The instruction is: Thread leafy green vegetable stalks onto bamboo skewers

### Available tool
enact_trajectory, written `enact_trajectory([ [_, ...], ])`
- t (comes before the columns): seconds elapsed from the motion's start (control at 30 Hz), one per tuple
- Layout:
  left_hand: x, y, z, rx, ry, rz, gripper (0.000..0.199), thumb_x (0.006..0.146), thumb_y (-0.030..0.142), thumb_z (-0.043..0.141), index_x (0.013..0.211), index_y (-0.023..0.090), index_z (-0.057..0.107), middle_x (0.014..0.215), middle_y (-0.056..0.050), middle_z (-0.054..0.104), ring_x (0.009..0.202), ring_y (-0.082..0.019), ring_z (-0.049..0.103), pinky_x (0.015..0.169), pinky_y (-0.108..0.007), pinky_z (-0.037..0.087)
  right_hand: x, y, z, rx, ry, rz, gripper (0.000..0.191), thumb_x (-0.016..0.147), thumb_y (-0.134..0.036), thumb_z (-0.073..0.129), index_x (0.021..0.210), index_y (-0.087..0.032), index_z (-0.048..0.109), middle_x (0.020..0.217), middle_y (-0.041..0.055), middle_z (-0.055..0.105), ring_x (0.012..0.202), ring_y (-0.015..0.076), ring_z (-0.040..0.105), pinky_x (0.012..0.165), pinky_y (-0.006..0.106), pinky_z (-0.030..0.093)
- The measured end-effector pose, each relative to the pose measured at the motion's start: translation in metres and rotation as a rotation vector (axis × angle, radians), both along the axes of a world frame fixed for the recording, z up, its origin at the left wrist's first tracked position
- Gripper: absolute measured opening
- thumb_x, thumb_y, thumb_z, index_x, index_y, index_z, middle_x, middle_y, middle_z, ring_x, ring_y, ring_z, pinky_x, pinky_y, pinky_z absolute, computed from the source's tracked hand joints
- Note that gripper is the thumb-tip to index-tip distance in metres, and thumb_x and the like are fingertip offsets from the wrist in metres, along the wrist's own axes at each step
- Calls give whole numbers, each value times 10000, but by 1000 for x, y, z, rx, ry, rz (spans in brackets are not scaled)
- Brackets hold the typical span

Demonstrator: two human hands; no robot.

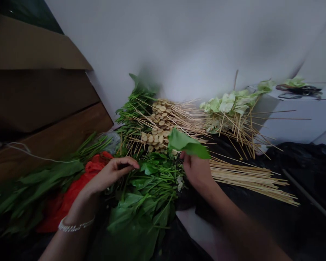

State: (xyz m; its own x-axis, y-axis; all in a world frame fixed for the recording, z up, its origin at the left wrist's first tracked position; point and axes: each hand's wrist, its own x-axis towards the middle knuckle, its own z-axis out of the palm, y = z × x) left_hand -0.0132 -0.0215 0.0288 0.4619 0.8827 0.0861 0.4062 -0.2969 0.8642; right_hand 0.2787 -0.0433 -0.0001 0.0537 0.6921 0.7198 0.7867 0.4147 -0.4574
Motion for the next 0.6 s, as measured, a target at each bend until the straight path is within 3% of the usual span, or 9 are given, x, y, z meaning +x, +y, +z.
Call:
enact_trajectory([
  [0.1,-23,5,-1,82,258,-182,261,753,117,523,765,213,766,907,-50,652,874,-195,604,854,-322,446,-2,-2,2,-10,-9,26,205,808,-183,417,800,-197,621,657,48,641,602,207,587,578,290,417],
  [0.2,-36,10,-11,152,528,-168,369,651,36,505,770,249,783,886,-47,632,897,-213,555,882,-346,407,-5,-4,8,-46,1,42,297,836,-153,396,1035,-178,615,737,45,669,639,202,612,613,286,431],
  [0.33,-35,12,-16,164,696,-159,286,615,74,618,749,263,786,892,-46,638,927,-238,532,928,-375,370,-9,-5,12,-59,38,65,268,950,-208,369,1077,-185,604,704,21,656,640,184,630,648,277,437],
  [0.47,-31,11,-6,150,526,-108,60,656,247,761,715,249,774,943,-62,662,985,-264,558,919,-367,395,-11,-4,8,-71,44,119,265,972,-221,366,1097,-179,596,695,11,639,639,172,627,644,266,448],
  [0.6,-28,7,6,115,72,60,131,723,325,760,775,208,737,881,-63,699,857,-221,624,798,-301,460,-13,-5,4,-48,-27,145,262,962,-200,370,1104,-181,590,852,56,704,732,183,663,684,271,473],
])
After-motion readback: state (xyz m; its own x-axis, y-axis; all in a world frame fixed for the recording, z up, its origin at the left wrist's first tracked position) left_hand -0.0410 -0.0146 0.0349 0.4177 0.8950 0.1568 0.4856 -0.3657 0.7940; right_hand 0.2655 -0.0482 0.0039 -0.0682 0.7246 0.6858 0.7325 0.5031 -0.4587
